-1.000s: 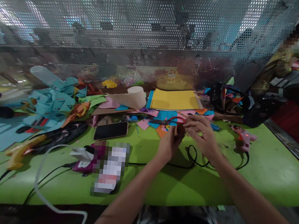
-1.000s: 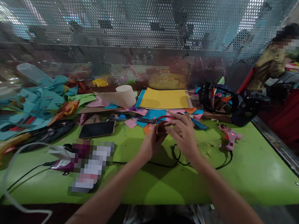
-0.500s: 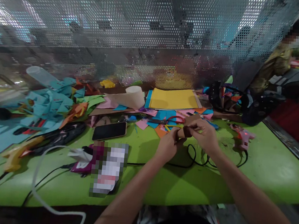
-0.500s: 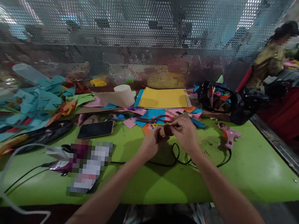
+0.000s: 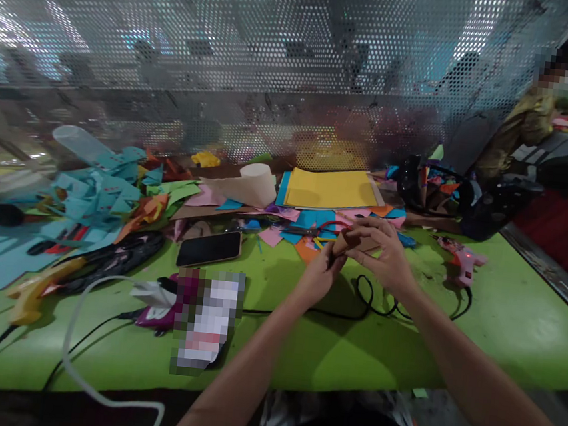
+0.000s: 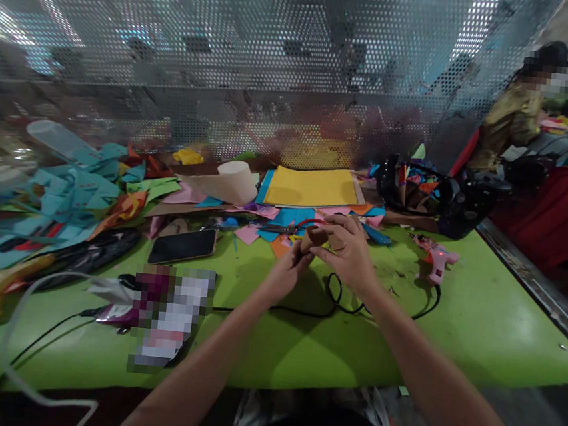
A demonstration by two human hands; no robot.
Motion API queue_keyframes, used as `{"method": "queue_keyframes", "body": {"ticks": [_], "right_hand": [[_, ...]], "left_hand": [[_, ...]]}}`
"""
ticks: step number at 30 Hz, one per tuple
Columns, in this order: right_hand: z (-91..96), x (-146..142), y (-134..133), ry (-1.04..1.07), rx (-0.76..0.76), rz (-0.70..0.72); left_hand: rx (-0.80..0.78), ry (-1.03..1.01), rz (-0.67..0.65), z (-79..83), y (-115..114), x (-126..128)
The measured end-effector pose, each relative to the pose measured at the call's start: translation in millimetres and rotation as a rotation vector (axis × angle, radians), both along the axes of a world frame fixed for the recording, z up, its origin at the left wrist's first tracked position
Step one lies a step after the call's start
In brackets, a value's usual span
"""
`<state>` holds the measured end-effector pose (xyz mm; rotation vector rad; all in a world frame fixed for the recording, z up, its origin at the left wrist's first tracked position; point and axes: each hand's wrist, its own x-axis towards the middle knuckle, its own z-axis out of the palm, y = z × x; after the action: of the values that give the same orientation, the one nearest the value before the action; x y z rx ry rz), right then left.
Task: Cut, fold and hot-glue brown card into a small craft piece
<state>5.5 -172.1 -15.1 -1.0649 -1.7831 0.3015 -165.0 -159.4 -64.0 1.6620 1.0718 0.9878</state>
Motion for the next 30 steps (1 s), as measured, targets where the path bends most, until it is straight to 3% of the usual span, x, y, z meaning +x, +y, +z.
{"method": "queue_keyframes", "body": {"ticks": [7,17,23,27,30], "right_hand": [[-6.8,1,4,-0.028,-0.001,0.027],[-8.1,-1,3,-0.122,0.038,0.017],[4.5,2,-2,0.026,-0.004,0.039],[8.8,6,-1,0.193,-0.077,-0.011],[4.3,6,2,0.326,-0.230,0.048]], "left_hand": [[0.038,0.122,-0.038,5.4,-4,1],[0.006,0.028,-0.067,6.2,-6,2],[-0.200,-0.260,-0.129,8.6,-6,-2],[-0.276,-0.256,-0.087,3.7,-3,-6],[-0.264,-0.251,-0.090,0.2,-1,-8]]}}
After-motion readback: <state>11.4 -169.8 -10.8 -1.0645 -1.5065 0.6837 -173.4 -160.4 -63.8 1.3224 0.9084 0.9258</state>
